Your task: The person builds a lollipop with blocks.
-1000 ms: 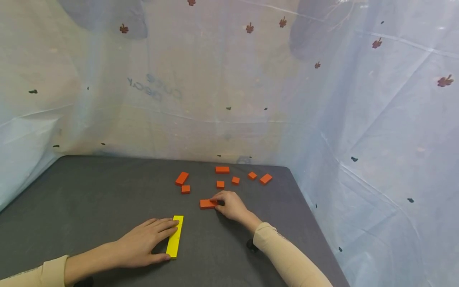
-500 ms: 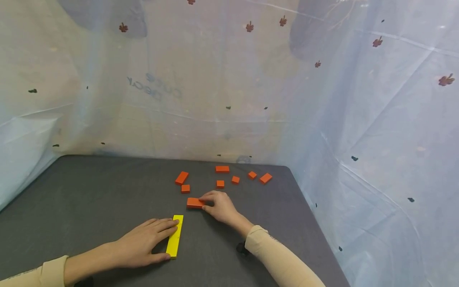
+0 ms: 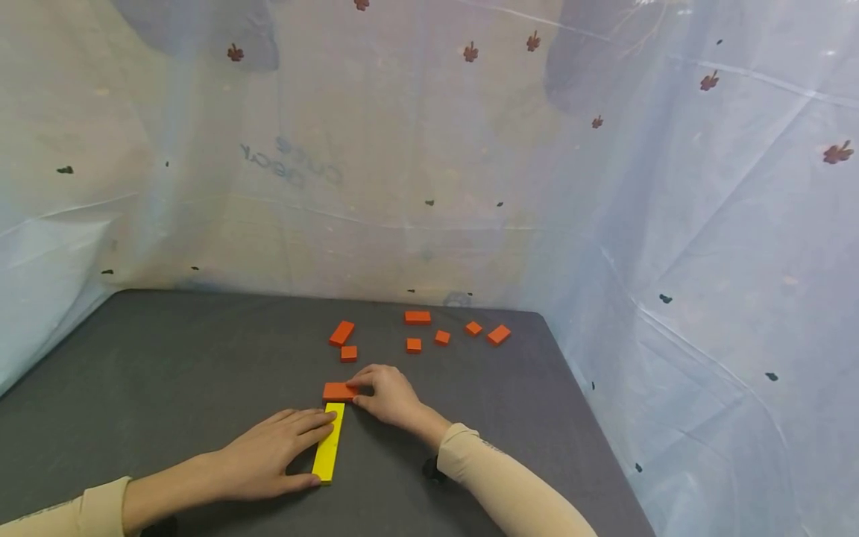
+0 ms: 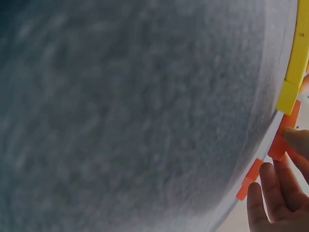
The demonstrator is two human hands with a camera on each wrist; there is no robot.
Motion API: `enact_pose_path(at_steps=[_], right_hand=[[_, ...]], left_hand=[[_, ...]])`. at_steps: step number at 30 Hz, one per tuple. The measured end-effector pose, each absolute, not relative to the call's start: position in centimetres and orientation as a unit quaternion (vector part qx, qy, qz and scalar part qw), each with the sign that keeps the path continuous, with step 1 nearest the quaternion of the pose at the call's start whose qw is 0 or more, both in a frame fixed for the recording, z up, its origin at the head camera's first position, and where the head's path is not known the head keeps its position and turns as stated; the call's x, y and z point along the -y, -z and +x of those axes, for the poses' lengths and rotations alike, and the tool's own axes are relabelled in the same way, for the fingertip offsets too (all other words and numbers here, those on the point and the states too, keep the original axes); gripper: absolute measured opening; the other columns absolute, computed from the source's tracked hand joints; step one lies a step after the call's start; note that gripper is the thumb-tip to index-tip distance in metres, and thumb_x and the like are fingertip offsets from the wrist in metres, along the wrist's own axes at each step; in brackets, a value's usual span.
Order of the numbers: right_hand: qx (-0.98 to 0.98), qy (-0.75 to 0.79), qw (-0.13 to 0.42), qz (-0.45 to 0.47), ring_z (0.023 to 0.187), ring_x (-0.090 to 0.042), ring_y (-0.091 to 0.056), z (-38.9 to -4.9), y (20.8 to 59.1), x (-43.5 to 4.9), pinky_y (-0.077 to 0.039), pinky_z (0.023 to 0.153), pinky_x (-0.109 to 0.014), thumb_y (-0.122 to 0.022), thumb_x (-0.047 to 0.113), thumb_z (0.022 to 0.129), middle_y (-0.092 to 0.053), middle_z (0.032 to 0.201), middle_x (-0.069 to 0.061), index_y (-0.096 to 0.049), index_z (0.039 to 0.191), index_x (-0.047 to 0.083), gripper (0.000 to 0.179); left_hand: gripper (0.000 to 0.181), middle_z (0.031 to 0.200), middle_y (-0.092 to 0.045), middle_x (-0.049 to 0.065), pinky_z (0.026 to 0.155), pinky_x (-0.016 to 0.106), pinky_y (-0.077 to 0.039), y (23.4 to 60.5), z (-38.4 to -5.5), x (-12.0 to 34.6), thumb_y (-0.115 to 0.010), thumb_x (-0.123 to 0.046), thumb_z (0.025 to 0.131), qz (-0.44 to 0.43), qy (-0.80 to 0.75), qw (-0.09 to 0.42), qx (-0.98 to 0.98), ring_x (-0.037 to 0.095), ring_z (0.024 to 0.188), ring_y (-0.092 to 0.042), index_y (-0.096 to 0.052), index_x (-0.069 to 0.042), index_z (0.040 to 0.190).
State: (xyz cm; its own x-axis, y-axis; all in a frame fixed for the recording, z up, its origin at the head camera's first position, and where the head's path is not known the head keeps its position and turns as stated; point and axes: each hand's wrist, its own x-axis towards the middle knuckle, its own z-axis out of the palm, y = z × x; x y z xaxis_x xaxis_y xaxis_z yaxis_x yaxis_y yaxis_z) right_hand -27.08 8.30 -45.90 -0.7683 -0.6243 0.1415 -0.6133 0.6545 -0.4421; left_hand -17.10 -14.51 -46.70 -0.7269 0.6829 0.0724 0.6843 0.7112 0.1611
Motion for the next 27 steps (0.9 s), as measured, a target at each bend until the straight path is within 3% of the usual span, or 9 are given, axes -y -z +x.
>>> enact_pose_path(at_steps=[6,27], right_hand=[[-0.914,0.218,0.012,-0.343,0.111,-0.014,-0.058,-26.75,46.05,-7.8,-0.043,0.101,-0.042,-0.07,0.026,0.089,-0.065,0.118,0.008,-0.07,0.119,0.024,0.03],[-0.914,0.205,0.014,-0.35,0.108,-0.011,-0.06,-26.79,46.26,-7.88,-0.048,0.097,-0.035,-0.07,0.026,0.089,-0.066,0.117,0.008,-0.07,0.118,0.024,0.029]], left_hand=[[0.08,0.15,-0.041,0.002,0.106,0.052,-0.036,46.68,-17.08,14.44,-0.047,-0.071,0.086,-0.366,0.09,-0.002,0.926,0.024,0.137,-0.04,-0.048,-0.013,0.142],[0.08,0.15,-0.041,0.002,0.107,0.053,-0.036,46.67,-17.11,14.34,-0.049,-0.07,0.086,-0.365,0.092,-0.002,0.926,0.025,0.138,-0.039,-0.048,-0.013,0.142]])
